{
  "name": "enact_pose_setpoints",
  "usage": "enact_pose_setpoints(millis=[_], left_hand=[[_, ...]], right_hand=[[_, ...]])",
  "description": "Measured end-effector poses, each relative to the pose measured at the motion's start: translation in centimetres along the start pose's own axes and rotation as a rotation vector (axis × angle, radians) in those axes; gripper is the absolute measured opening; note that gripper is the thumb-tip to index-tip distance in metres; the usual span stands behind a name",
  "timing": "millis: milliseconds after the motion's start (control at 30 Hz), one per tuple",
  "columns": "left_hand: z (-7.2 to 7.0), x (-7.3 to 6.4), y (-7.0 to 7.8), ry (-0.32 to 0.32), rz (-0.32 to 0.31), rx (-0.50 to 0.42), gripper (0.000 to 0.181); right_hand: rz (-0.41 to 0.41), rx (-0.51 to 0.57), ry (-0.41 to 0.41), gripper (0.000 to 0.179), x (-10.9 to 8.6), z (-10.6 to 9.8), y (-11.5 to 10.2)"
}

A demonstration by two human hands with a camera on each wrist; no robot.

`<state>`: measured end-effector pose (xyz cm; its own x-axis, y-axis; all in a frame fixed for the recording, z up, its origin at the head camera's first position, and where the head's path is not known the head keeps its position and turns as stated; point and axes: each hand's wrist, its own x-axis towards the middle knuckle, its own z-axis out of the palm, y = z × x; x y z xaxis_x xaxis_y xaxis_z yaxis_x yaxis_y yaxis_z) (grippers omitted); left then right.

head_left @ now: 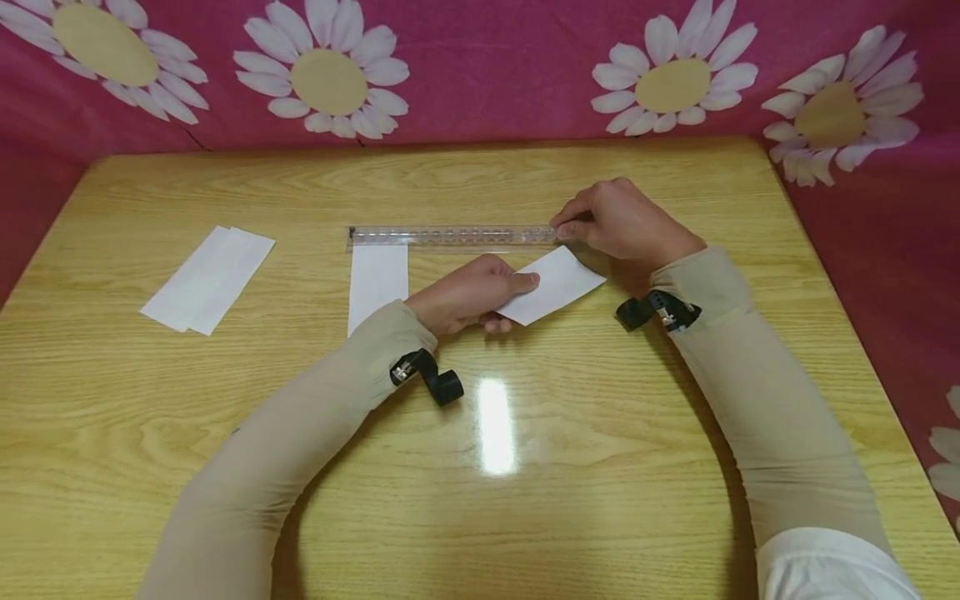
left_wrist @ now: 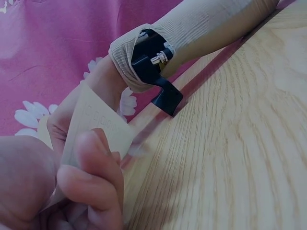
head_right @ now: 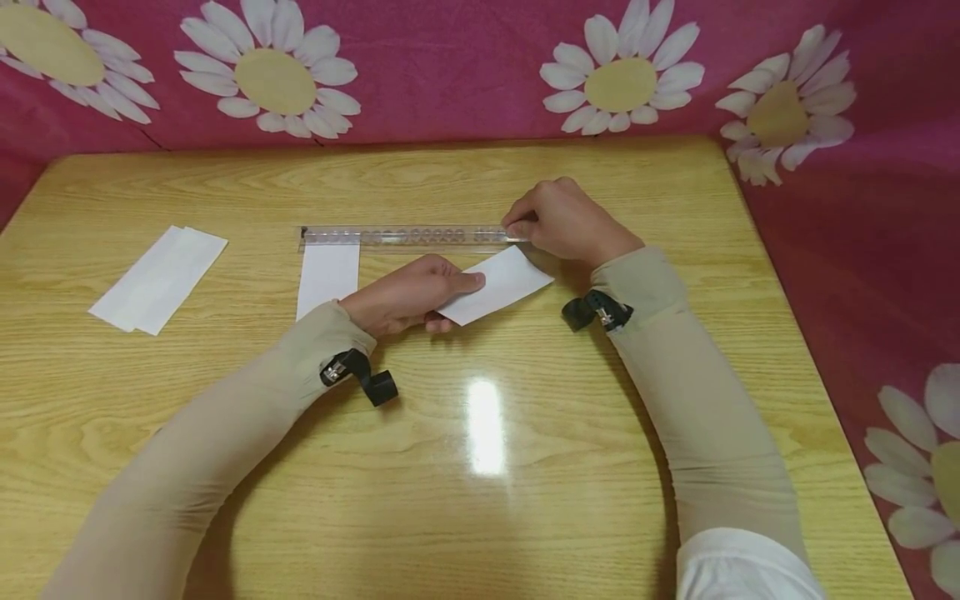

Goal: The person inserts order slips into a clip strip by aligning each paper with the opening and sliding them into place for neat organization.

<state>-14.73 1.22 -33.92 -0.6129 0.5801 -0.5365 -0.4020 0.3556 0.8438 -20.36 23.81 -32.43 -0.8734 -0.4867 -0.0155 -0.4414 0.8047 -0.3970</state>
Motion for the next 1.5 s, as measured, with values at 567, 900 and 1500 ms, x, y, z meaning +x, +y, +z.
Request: enact_pose_setpoints(millis=[567, 900, 1500], left_hand=[[0.6, 0.9, 0.5, 0.051, -0.035, -0.080, 0.032], [1.8, 1.3, 0.7, 0.108, -0.015, -0.198, 0.035], [3.4, 1.6, 0.5, 0.175, 0.030, -0.284, 0.031]], right_hand=[[-0.002, 0.000, -0.007, 0.018, 0.2, -0.2, -0.2], [0.025, -0.001, -0.021, 0.020, 0.0, -0.3, -0.2], [0.045, 0.002, -0.041, 0.021, -0.1, -0.3, -0.4]])
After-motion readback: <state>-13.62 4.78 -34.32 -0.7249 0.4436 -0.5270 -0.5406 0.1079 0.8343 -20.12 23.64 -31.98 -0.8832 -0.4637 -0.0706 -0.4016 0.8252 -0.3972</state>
